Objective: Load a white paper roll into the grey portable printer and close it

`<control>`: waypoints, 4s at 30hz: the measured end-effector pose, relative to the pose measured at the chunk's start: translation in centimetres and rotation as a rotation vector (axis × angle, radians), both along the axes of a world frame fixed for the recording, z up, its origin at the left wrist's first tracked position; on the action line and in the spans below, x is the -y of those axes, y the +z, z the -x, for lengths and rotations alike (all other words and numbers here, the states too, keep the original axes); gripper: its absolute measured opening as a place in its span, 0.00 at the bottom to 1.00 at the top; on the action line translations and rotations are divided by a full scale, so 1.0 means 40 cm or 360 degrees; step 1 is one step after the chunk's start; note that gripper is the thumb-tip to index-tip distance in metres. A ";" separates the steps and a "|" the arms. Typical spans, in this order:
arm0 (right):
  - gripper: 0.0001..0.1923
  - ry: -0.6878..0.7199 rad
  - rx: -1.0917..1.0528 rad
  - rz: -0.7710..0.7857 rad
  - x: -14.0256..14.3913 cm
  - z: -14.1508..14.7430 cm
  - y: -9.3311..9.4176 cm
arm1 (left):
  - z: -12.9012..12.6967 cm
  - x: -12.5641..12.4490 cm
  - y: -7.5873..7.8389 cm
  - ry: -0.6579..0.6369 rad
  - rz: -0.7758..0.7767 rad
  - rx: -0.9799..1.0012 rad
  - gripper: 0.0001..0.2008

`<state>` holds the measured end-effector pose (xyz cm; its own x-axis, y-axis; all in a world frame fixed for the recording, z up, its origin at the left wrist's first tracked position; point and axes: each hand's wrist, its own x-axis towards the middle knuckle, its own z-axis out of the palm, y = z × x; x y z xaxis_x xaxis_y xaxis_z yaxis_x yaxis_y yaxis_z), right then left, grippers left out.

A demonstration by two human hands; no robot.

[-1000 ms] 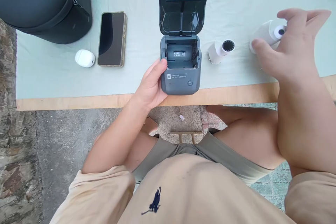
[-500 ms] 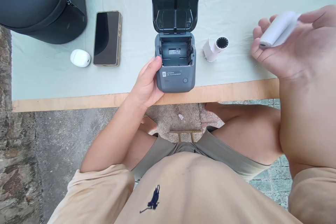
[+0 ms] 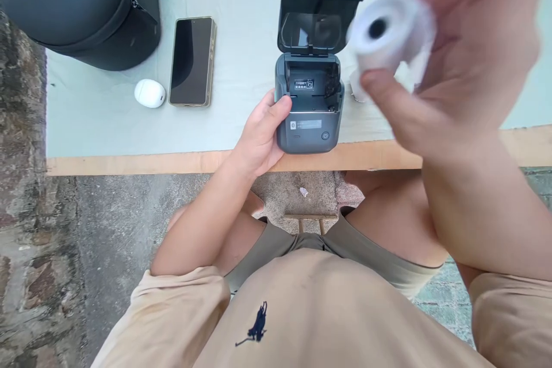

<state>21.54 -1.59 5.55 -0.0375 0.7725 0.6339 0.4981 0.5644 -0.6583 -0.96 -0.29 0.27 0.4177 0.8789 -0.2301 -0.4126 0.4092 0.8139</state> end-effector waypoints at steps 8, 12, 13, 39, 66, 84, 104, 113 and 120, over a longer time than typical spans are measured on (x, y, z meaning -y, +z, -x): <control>0.10 -0.0231 0.0904 -0.0091 -0.023 0.084 -0.026 | -0.006 0.010 0.007 0.0021 0.0050 0.0102 0.13; 0.11 -0.0268 0.0989 -0.0126 -0.027 0.074 -0.035 | -0.010 0.015 0.010 0.0004 0.0053 0.0094 0.17; 0.11 -0.0260 0.0994 -0.0120 -0.024 0.073 -0.031 | -0.012 0.016 0.010 0.0011 0.0052 0.0082 0.18; 0.06 -0.0180 0.0932 0.0134 -0.020 0.069 -0.049 | -0.014 0.023 0.002 0.0043 -0.0026 0.0055 0.22; 0.20 0.0038 0.0264 -0.0182 0.006 0.079 -0.057 | -0.007 0.022 0.000 0.0033 -0.0208 -0.0082 0.62; 0.20 -0.0058 0.0248 -0.0144 -0.010 0.053 -0.067 | -0.004 -0.044 -0.134 -0.0199 -0.0493 -0.0063 0.78; 0.10 0.0024 0.0301 0.0067 0.011 0.051 -0.067 | 0.000 -0.035 -0.110 -0.0198 -0.0527 -0.0147 0.77; 0.08 0.0026 0.0306 0.0125 0.013 0.045 -0.072 | 0.006 -0.038 -0.115 -0.0240 -0.0549 -0.0131 0.78; 0.08 0.0140 0.0107 0.0268 0.022 0.052 -0.066 | -0.002 -0.007 -0.052 0.0007 -0.0394 -0.0015 0.47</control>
